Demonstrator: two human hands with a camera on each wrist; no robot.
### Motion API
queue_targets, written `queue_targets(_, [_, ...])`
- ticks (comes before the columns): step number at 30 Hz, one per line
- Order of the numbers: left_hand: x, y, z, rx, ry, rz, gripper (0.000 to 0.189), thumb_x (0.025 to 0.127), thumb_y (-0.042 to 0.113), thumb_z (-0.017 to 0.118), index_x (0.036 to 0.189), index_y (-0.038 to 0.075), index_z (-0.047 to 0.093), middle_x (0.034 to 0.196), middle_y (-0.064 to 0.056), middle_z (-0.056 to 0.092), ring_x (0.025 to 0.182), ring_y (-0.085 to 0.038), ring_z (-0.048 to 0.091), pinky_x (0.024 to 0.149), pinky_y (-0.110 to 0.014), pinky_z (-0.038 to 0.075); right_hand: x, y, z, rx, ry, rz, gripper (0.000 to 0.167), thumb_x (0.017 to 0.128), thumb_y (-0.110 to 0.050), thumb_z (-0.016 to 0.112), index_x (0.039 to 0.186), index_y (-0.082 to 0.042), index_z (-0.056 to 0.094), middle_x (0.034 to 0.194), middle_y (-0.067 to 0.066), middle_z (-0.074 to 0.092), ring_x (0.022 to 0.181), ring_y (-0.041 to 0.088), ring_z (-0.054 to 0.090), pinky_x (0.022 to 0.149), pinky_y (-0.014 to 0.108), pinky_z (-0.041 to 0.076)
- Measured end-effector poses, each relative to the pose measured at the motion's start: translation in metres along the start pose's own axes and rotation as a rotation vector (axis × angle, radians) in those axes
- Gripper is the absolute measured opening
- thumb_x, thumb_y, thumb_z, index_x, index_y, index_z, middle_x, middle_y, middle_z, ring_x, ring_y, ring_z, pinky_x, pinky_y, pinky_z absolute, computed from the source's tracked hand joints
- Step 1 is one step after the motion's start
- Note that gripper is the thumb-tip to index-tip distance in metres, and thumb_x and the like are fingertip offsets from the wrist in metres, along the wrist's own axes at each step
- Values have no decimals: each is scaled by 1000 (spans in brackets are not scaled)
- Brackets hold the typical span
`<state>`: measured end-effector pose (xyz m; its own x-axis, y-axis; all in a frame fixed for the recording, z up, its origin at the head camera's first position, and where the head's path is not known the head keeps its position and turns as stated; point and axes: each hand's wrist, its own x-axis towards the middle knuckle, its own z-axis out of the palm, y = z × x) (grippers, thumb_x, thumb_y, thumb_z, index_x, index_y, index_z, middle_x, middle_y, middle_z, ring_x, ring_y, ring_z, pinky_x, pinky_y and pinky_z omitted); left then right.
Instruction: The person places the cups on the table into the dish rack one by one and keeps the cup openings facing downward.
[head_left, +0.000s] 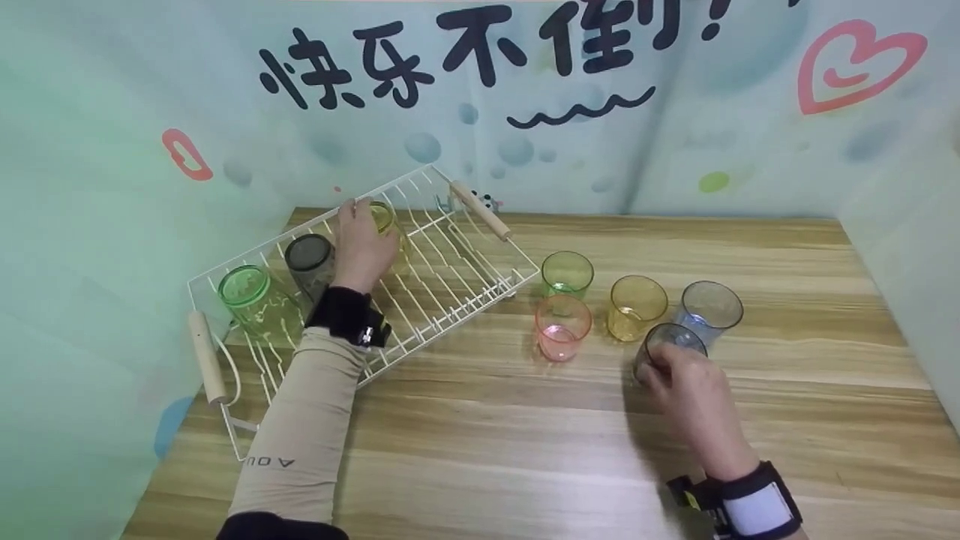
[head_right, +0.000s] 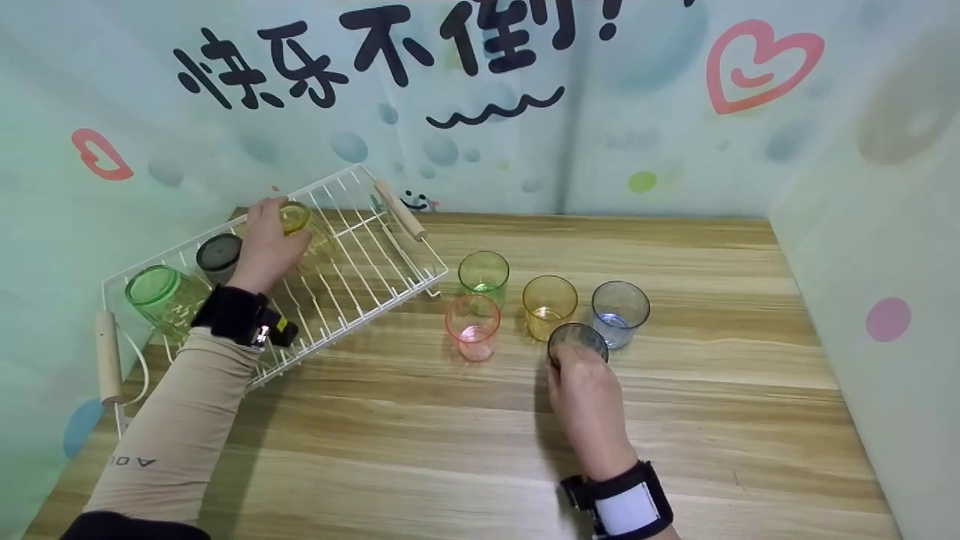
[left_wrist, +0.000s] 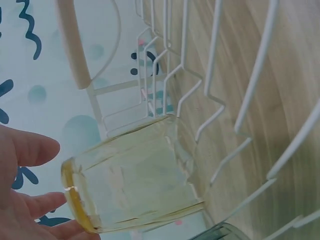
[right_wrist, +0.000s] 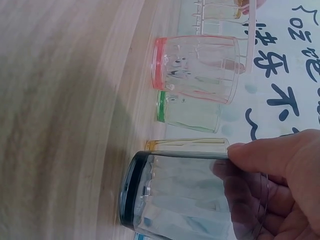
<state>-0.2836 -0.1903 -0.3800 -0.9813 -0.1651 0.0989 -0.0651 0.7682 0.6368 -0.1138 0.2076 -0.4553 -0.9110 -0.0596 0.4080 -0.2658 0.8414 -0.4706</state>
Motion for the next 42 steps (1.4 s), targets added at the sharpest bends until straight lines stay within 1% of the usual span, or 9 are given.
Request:
queue_targets(7, [-6,10,-7,47,-11,40,64,93,22,55,149,1,33,157,-24,24,146,-42,24,123,-53,22,1,1,-2,-15,11,-18,15,76,0,78,85,-2,66,82,16,71,74,31,67,68,46,58])
queue_targets(13, [-13,26,-12,11,-58,-5,64,93,25,56,150,4,34,153,-22,34,142,-39,34,120,-53,28,2,0,-4,-7,-2,-12,14,77,0,77,86,-1,67,83,16,70,75,30,67,68,45,58])
queue_targets(15, [-16,32,-13,2,-67,-4,63,93,25,55,149,4,35,153,-21,36,142,-38,35,119,-52,30,2,-1,-4,2,-13,-3,14,78,0,76,87,-1,67,84,17,71,76,31,67,70,46,58])
queue_targets(19, [-25,44,-13,25,-79,57,61,92,23,57,146,2,39,152,-20,37,142,-36,35,121,-48,29,3,-2,-5,4,1,-11,14,78,1,76,87,-1,67,84,17,71,77,30,67,70,45,59])
queue_targets(23, [-37,57,-12,47,-103,121,59,93,25,59,145,4,42,154,-17,36,143,-35,34,121,-50,28,5,-5,-5,2,33,-32,14,77,2,77,86,-1,67,83,15,71,75,28,67,68,43,60])
queue_targets(29, [-53,71,-14,58,-146,162,60,94,28,59,147,8,40,155,-15,37,143,-33,36,120,-50,31,7,-11,-7,23,67,-44,16,78,3,77,90,1,68,85,16,71,76,27,68,68,42,60])
queue_targets(35, [-66,79,-12,43,-206,184,59,95,30,59,148,10,40,155,-12,38,143,-29,36,121,-46,31,8,-14,-10,38,150,-77,17,77,3,78,90,2,67,84,15,71,73,24,68,65,40,60])
queue_targets(37, [-70,81,-11,37,-227,195,58,96,30,59,148,11,40,156,-12,37,144,-29,36,122,-45,29,8,-16,-11,42,179,-86,17,76,3,78,90,1,68,83,14,71,72,23,68,64,36,59])
queue_targets(42, [-80,86,-7,36,-258,232,59,97,32,57,149,11,38,158,-10,34,146,-29,32,124,-45,25,7,-19,-12,89,233,-92,16,78,1,78,90,0,68,83,11,72,71,22,68,70,6,48])
